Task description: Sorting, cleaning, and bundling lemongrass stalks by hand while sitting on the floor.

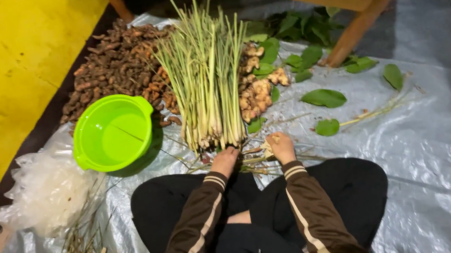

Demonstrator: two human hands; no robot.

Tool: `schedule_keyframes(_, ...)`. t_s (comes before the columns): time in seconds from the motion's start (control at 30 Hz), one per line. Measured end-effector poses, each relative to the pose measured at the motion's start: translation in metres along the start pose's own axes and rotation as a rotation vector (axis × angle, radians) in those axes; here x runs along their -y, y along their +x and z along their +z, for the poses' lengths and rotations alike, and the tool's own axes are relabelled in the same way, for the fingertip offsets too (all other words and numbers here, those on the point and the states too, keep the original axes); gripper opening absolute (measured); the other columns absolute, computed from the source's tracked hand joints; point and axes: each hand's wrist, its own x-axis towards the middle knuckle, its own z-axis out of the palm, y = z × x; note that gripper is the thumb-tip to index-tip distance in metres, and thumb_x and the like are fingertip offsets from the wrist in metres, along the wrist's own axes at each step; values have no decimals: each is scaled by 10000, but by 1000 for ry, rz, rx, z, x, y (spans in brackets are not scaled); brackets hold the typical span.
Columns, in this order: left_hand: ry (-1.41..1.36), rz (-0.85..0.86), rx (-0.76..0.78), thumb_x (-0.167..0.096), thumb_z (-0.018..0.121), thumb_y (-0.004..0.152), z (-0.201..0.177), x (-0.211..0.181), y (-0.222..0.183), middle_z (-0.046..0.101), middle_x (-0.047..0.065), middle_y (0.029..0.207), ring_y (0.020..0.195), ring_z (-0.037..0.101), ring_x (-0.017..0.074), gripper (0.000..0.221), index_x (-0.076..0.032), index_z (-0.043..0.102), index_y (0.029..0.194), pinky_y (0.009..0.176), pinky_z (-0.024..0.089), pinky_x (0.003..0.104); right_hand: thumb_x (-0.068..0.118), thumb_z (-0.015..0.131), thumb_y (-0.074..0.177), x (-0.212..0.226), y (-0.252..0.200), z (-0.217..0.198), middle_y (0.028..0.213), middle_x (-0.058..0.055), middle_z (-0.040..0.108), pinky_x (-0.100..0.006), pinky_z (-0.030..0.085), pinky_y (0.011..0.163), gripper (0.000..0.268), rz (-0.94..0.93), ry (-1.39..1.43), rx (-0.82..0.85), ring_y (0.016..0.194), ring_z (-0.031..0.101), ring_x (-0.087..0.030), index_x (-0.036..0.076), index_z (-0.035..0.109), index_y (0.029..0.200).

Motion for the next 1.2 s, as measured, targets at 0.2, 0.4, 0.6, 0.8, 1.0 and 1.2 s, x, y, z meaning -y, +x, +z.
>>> schedule_keyframes(0.2,-46,251,-331,-123,601,977,-53,-23,14,701,37,968,973,702,181,49,-145,645,984,847,568,246,403,699,962,44,-16,-21,1130,-276,699,-464,524,946,449,54,211,-177,1147,643,-395,61,695,1253)
schedule_keyframes(0.4,-350,-32,135,-253,650,929,-47,-25,3,745,93,953,946,740,296,162,-129,675,1031,800,613,400,516,718,941,29,-9,-1,731,-179,712,-399,568,773,420,15,117,30,854,716,-301,201,722,1218)
schedule_keyframes(0.6,-96,-481,295,-59,642,866,20,73,-11,730,122,803,766,763,332,146,-119,764,920,645,618,448,573,799,839,41,-33,3,1109,-73,742,-427,507,1026,432,-197,-34,69,1138,665,-300,214,772,1077)
schedule_keyframes(0.8,212,-423,146,1,618,864,17,55,-14,696,112,707,693,749,280,157,-67,716,762,575,603,410,442,813,871,47,-40,4,993,-106,747,-428,558,924,360,-148,44,85,985,724,-282,139,775,1062)
schedule_keyframes(1.0,302,-385,19,-10,629,808,37,61,-20,685,62,596,613,733,248,193,-104,726,669,518,580,420,423,808,851,42,-35,5,972,-73,754,-402,568,921,308,-134,-17,99,951,731,-248,188,780,1049)
schedule_keyframes(1.2,120,-478,95,-24,630,852,20,61,-19,723,105,726,675,750,302,124,-70,719,778,589,600,439,335,736,959,71,-59,-17,1082,-169,677,-470,543,960,298,-232,75,-1,1052,679,-395,73,742,1102)
